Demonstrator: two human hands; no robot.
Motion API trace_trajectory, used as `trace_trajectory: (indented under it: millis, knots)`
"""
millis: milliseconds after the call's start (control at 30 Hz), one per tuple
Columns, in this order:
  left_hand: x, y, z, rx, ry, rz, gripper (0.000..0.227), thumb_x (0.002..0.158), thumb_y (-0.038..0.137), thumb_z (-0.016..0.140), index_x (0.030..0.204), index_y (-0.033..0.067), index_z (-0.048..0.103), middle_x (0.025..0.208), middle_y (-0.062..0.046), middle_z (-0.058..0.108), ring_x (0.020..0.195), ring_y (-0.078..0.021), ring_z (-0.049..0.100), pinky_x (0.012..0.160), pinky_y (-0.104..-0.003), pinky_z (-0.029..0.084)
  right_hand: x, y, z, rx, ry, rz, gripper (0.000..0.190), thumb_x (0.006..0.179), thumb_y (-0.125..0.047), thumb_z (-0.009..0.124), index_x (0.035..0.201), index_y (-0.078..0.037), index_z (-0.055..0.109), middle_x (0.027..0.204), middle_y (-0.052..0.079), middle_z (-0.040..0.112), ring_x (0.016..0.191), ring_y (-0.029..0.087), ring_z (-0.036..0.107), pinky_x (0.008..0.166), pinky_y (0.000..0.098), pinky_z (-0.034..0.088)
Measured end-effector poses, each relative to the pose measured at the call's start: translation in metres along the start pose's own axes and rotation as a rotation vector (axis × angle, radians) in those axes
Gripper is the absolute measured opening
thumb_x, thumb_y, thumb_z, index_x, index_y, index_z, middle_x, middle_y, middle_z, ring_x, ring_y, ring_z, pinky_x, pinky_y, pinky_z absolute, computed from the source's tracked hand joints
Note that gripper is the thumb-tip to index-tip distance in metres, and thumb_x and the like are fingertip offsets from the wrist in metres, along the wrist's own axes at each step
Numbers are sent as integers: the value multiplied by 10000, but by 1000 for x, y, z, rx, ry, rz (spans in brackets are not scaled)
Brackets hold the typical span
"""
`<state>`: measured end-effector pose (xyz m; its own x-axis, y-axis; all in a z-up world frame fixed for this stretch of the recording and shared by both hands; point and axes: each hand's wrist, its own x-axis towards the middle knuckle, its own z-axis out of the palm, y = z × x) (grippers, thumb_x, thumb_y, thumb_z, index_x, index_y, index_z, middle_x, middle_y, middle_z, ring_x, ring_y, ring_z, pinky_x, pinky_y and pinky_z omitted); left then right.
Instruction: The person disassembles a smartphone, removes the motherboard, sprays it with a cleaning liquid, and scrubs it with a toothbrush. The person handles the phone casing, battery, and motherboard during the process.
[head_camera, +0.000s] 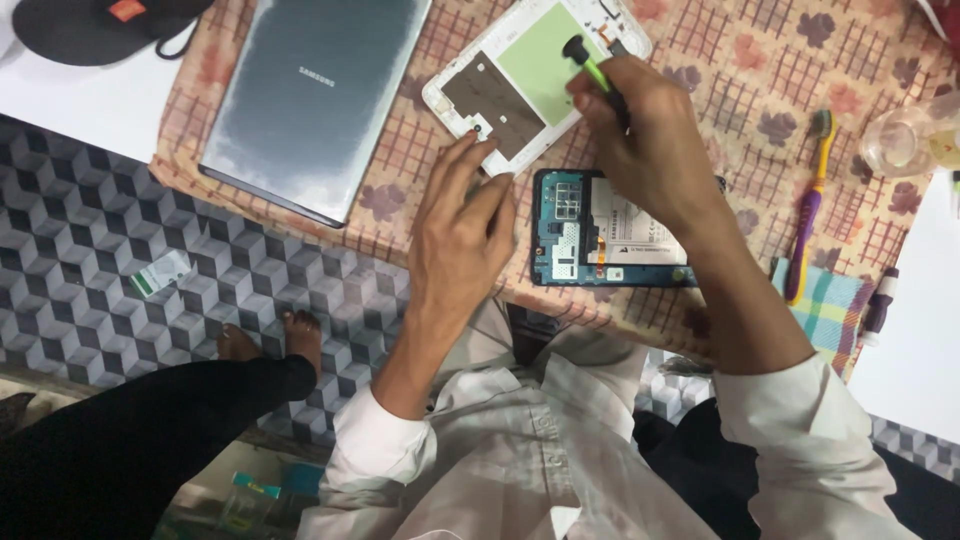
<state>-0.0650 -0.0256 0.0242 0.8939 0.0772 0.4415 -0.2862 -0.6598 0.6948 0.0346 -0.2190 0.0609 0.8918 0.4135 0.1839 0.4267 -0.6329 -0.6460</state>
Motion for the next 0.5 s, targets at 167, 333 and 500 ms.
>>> trace_trajectory:
  millis: [167,333,500]
  knots:
    - [-8,-5,4,19,26,6,149,909,-41,743,1056,-28,766,1333,-152,635,1345,-344,570,1131,-433,521,-15,5,-15,243,146,49,135,1093,-32,569,1189,-1,658,881,75,614,661,114,522,540,261,415]
    - [-12,-13,8,93,-60,43,205,969,52,742,1172,56,772,1534,-102,529,1500,-320,384,1276,-584,357,-84,10,-65,771,262,255,206,1100,99,477,1195,-47,587,877,67,564,660,88,504,593,224,414]
    - [-3,-8,-11,113,-359,106,760,753,465,865,1382,92,656,1655,-225,212,1559,-454,100,1202,-815,36,-134,9,-70,1224,418,467,423,992,176,497,1328,-79,539,1145,141,623,1002,205,630,855,329,578]
